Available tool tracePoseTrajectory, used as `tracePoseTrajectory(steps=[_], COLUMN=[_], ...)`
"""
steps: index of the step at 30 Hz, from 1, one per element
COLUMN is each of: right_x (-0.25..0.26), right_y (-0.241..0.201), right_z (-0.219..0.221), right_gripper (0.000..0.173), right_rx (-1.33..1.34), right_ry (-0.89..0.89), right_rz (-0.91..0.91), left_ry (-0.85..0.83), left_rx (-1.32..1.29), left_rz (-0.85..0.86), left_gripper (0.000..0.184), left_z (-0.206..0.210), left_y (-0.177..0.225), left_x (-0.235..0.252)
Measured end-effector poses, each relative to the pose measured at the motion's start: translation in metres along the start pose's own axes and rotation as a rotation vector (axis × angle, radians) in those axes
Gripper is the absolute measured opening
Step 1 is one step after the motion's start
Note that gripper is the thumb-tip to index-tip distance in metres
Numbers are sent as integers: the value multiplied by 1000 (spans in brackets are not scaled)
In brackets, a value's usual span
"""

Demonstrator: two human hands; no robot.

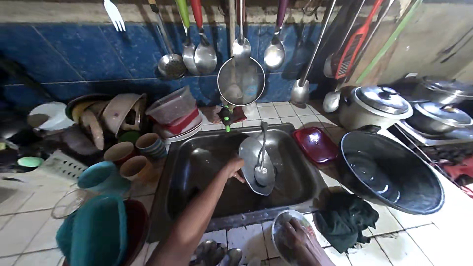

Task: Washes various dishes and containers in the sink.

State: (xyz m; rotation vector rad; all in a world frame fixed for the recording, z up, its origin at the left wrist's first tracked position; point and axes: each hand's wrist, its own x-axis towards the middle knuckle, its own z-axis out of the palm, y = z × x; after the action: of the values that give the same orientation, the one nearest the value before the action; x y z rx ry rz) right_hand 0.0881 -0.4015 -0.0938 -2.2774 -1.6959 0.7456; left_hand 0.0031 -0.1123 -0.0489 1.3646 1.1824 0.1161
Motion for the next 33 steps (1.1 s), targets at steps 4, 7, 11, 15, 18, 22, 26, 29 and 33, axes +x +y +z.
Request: tracePoseTrajectory(steps=[4,7,11,15,18,22,26,29,33], right_x=[1,2,4,12,30,97,182,185,163], right_y=[-2,-1,6,13,0,-38,-71,-111,-105], right_z=[0,-4,0,-16,-41,-48,-33,5,-8], right_gripper=[50,55,48,44,40,33,75,49,36], right_rx=[-108,-93,29,382,750,1121,576,425,172], right_ry=[-9,-104,-54,120,135,346,531,300,-124], right_rz=[6,47,9,-9,43,-32,-88,-393,-554], left_ry=[47,74,159,246,339,319,189,207,398], left_rx=[299,524,844,819,497,-293,-690,-716,-780], left_rz=[52,126,278,366,422,284,125,164,181], left_gripper=[69,69,76,81,78,65,45,52,61], left_z=[-18,-20,-15,-21,-35,-24,2,-3,-50], left_y=[29,42,44,21,-18,-76,-90,-97,-118], left_x=[-23,-42,-77,-104,-107,-106,-113,-100,-94])
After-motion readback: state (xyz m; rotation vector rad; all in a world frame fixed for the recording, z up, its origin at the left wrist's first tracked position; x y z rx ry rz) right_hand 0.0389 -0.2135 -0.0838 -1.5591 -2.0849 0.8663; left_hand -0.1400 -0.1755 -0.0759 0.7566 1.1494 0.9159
